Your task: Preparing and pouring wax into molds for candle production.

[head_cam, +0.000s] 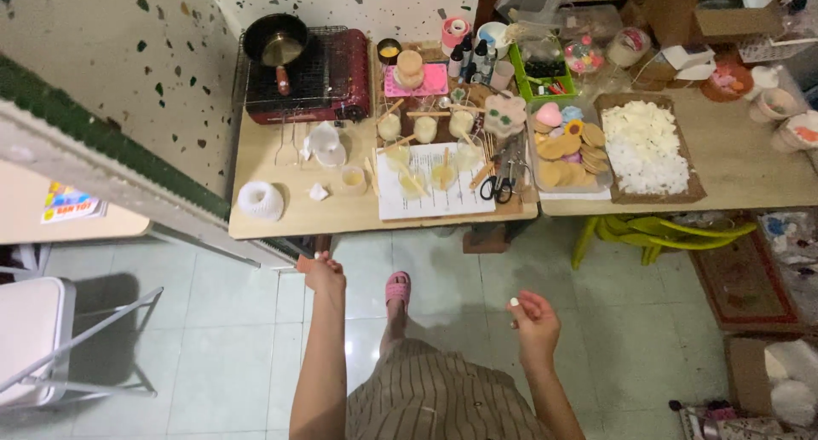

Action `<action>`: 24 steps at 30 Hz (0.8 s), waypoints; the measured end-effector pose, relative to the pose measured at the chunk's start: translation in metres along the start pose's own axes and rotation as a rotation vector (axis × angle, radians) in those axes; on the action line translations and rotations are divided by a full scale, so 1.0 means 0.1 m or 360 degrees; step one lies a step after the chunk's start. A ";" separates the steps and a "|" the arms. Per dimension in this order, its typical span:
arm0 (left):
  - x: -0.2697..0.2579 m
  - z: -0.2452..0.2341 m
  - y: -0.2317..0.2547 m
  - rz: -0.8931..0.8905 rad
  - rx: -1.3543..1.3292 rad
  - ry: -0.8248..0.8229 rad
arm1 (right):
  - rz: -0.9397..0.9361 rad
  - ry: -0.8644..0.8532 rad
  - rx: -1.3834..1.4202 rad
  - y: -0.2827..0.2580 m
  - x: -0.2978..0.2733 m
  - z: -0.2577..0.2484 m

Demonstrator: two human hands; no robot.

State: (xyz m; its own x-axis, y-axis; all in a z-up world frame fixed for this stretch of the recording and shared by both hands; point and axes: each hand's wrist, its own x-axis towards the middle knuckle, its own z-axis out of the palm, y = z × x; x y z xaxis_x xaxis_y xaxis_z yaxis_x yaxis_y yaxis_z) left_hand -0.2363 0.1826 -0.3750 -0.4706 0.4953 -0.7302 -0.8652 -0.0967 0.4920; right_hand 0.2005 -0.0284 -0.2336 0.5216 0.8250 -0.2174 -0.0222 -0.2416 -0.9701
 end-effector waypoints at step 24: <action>-3.86 -0.83 -1.84 -0.1461 0.0874 -0.1577 | -0.1798 -0.0365 -0.0163 -1.24 -1.29 -0.59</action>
State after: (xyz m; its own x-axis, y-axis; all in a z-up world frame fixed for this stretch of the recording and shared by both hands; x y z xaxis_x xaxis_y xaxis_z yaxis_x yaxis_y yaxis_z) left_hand 0.0898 -0.0625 -0.2228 0.7060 0.6019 -0.3732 -0.5091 0.7976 0.3235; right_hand 0.1866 -0.1354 -0.0792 0.0329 0.6680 0.7434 0.4325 0.6611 -0.6132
